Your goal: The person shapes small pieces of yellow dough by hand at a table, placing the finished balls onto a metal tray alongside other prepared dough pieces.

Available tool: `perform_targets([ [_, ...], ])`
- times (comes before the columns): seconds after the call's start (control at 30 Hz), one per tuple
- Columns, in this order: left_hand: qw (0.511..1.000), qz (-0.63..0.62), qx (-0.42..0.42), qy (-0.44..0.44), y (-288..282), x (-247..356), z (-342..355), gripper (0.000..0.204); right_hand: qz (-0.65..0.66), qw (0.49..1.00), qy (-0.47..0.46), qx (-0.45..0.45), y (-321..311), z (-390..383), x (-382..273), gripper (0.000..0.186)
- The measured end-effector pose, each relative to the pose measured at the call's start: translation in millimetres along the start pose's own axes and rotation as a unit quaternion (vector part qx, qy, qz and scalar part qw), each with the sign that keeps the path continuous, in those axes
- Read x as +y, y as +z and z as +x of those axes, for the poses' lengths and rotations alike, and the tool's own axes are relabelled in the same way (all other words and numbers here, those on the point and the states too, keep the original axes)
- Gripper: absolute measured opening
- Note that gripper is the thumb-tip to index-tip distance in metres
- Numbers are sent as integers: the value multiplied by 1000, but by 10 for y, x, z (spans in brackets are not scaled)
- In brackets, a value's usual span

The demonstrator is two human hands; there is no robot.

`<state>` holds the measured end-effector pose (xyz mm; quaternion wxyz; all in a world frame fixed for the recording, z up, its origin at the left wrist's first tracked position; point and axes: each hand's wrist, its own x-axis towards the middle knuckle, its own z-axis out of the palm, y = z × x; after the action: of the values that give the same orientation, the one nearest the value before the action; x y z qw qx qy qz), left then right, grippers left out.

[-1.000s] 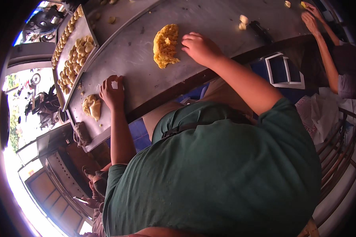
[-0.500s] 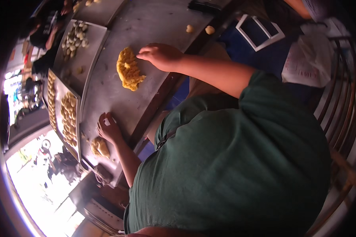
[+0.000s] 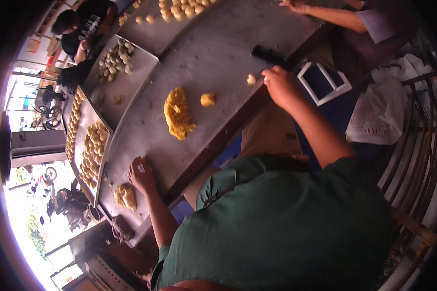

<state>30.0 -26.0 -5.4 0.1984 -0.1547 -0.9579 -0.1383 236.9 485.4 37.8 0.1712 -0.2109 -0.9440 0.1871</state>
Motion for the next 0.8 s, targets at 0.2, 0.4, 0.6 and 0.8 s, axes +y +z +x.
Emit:
perform_targets([
  [0.2,1000,4,-15,-16,-75,50,-11,24,34,997,-72,6,445,253,-408,18],
  [0.4,999,-35,2,-37,-70,92,-2,26,301,931,-178,-101,340,719,-1559,33],
  [0.6,1000,2,31,-3,-46,-10,-29,28,292,932,-187,-105,465,835,-1812,42],
  [0.8,999,-24,9,-27,-60,102,8,25,90,980,-161,-72,974,-63,-1213,36],
])
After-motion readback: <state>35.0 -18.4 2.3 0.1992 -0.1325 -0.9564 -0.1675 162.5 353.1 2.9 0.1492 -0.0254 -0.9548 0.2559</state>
